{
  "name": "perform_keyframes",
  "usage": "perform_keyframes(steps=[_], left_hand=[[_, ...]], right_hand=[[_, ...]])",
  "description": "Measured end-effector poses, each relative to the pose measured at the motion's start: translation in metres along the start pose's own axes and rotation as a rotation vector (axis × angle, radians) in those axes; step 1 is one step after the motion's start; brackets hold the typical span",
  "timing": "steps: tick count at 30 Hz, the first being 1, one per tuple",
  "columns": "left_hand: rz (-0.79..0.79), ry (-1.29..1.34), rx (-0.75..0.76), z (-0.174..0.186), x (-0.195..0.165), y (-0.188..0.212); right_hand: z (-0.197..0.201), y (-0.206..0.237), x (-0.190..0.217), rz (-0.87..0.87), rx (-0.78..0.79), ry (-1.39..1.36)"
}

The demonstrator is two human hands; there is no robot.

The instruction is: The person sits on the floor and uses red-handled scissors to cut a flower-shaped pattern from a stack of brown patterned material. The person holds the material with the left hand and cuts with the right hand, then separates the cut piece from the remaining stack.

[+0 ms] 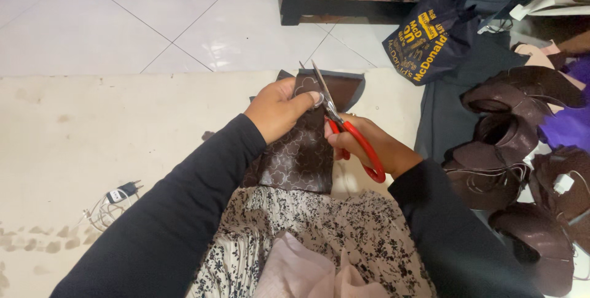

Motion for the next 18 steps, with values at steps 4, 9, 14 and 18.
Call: perform_keyframes(steps=[4,9,14,18], left_hand=[[-0.099,-0.114,-0.101,0.006,-0.005,0.002],[-0.14,-0.078,-0.212,0.008,-0.003,0.0],[-0.056,0.202,-0.096,0.003,0.004,-0.011],[-0.067,0.242,-0.075,0.004,0.004,-0.016]], right_hand=[[0.002,-0.002,-0.002,-0.006,-0.001,0.04],[0.002,-0.004,-0.003,-0.001,-0.003,0.021],[0.002,-0.008,-0.008,-0.055,-0.035,-0.084],[0.003,-0.012,-0.01,-0.006,-0.04,-0.146]])
Point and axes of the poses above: each hand's wrist, its own y-axis away from the middle knuckle, its own z-axis out of the back of the hand, x = y × z, the point moved 4 cm from there along -y, towards the middle knuckle, and after that the axes turned 8 degrees about z, right-handed, at the moved point
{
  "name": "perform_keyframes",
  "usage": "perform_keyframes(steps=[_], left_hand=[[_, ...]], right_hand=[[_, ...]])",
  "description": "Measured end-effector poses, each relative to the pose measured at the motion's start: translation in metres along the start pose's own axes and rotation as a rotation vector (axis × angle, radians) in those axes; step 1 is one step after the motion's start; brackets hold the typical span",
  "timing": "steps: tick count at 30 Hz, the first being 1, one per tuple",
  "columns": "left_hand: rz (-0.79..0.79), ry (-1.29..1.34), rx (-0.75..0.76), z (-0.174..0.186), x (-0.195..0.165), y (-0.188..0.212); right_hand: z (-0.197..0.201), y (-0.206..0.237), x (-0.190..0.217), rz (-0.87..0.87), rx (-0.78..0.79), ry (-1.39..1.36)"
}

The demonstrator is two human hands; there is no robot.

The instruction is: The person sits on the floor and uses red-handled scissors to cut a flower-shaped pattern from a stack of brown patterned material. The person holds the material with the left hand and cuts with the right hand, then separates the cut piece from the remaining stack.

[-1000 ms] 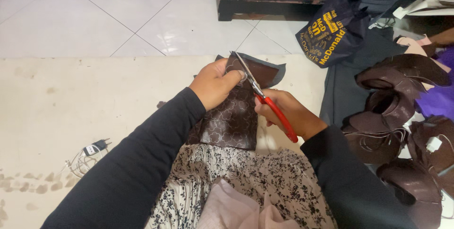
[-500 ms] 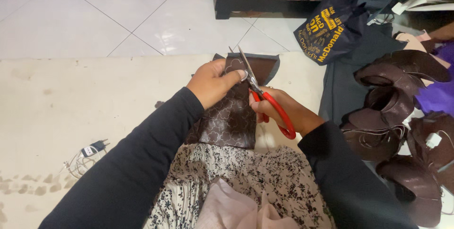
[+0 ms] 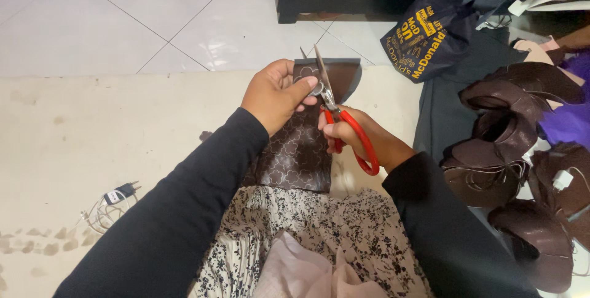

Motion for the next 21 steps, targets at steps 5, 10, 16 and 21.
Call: perform_keyframes(steps=[5,10,16,21], left_hand=[[0.012,0.063,0.022,0.001,-0.001,-0.002],[0.025,0.064,0.012,0.003,-0.002,-0.002],[-0.001,0.112,-0.004,0.002,-0.006,-0.001],[-0.016,0.135,-0.028,0.0,-0.006,0.003]], right_hand=[[0.0,-0.007,-0.007,0.005,0.006,-0.09],[-0.001,-0.008,-0.01,0.014,-0.011,-0.176],[-0.001,-0.011,-0.006,0.04,-0.016,-0.117],[-0.002,-0.007,-0.002,0.044,-0.033,-0.098]])
Point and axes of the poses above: each hand's wrist, its own y-axis away from the middle knuckle, its own z-axis out of the back of the hand, x = y × z, the point moved 4 cm from there along -y, towards the middle knuckle, and after that the axes turned 8 degrees about z, right-handed, at the moved point
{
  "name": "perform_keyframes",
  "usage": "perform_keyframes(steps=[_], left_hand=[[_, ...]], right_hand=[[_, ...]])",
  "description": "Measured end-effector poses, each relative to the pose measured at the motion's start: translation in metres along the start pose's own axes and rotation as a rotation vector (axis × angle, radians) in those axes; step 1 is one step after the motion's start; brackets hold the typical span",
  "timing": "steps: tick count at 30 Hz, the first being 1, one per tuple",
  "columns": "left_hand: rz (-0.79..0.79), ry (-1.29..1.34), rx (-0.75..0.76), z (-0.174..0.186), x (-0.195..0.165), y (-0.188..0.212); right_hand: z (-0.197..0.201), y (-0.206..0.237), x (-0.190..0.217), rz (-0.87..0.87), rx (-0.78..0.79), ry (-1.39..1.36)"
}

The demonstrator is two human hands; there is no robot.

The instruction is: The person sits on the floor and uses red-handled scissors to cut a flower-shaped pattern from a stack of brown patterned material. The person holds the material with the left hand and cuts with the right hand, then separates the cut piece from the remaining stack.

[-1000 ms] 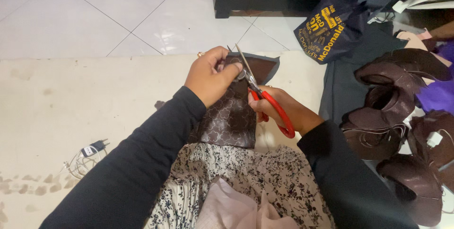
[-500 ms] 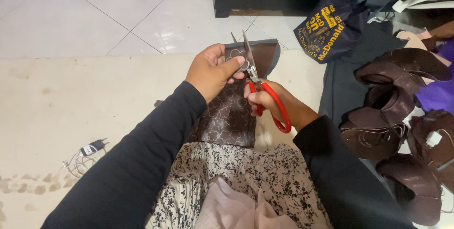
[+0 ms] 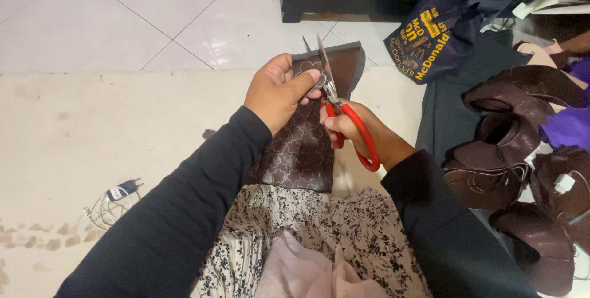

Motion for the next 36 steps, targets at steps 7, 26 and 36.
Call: perform_keyframes(steps=[7,26,36], left_hand=[[0.028,0.022,0.018,-0.002,0.001,0.0],[0.081,0.11,0.028,-0.008,0.006,0.003],[0.115,0.093,-0.014,-0.008,0.005,0.004]], right_hand=[[-0.001,-0.002,-0.004,-0.019,0.0,-0.075],[-0.005,-0.006,-0.016,-0.039,-0.064,-0.165],[-0.011,-0.003,-0.004,-0.055,-0.194,-0.007]])
Point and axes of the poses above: each hand's wrist, its own y-axis away from the middle knuckle, its own z-axis out of the back of the hand, x = y × z, the point moved 4 cm from there along -y, towards the middle knuckle, and after that the axes turned 8 degrees about z, right-handed, at the moved point
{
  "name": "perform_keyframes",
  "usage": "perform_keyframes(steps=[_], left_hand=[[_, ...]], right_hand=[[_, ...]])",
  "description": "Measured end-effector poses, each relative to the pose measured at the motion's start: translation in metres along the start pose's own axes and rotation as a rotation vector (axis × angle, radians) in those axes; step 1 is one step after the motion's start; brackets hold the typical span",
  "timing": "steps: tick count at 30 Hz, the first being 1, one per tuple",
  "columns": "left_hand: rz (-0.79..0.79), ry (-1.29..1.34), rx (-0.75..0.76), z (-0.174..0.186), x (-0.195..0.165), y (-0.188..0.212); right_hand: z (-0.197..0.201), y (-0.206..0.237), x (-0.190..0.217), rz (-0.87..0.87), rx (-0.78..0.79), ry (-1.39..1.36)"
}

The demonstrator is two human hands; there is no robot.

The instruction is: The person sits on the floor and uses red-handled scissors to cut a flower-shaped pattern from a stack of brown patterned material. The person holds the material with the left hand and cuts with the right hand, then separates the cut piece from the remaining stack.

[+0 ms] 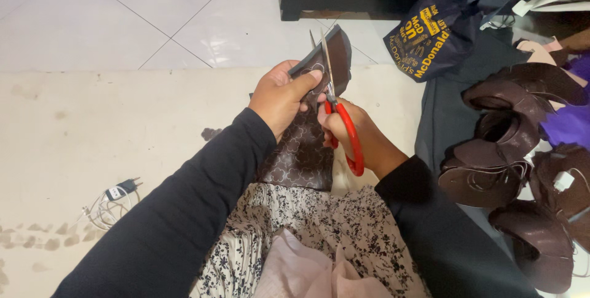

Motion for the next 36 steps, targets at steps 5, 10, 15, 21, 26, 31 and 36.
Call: perform_keyframes(steps=[5,10,15,21,26,31,36], left_hand=[[0.013,0.007,0.01,0.0,0.001,-0.001],[0.012,-0.006,0.018,0.001,0.003,-0.003],[0.0,-0.035,0.018,0.003,0.003,-0.003],[-0.056,-0.061,-0.047,0.003,-0.001,-0.001],[-0.066,-0.116,-0.062,0.001,-0.004,0.004],[-0.044,-0.096,-0.055,-0.001,-0.005,0.005],[-0.016,-0.058,-0.046,-0.001,-0.005,0.005]], right_hand=[[-0.002,0.003,0.002,0.029,-0.025,0.096],[-0.001,0.004,0.003,0.037,-0.029,0.126],[-0.001,0.005,0.004,0.019,-0.031,0.062],[-0.002,0.007,0.01,0.032,0.013,0.095],[-0.002,0.005,0.01,0.102,0.077,0.122],[0.0,0.004,0.006,0.116,0.086,0.113],[0.003,0.005,0.005,0.078,0.056,0.14]])
Point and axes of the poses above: each hand's wrist, its own y-axis away from the middle knuckle, its own z-axis out of the back of the hand, x = y × z, the point moved 4 cm from there along -y, towards the middle knuckle, and after that the axes turned 8 degrees about z, right-handed, at the moved point
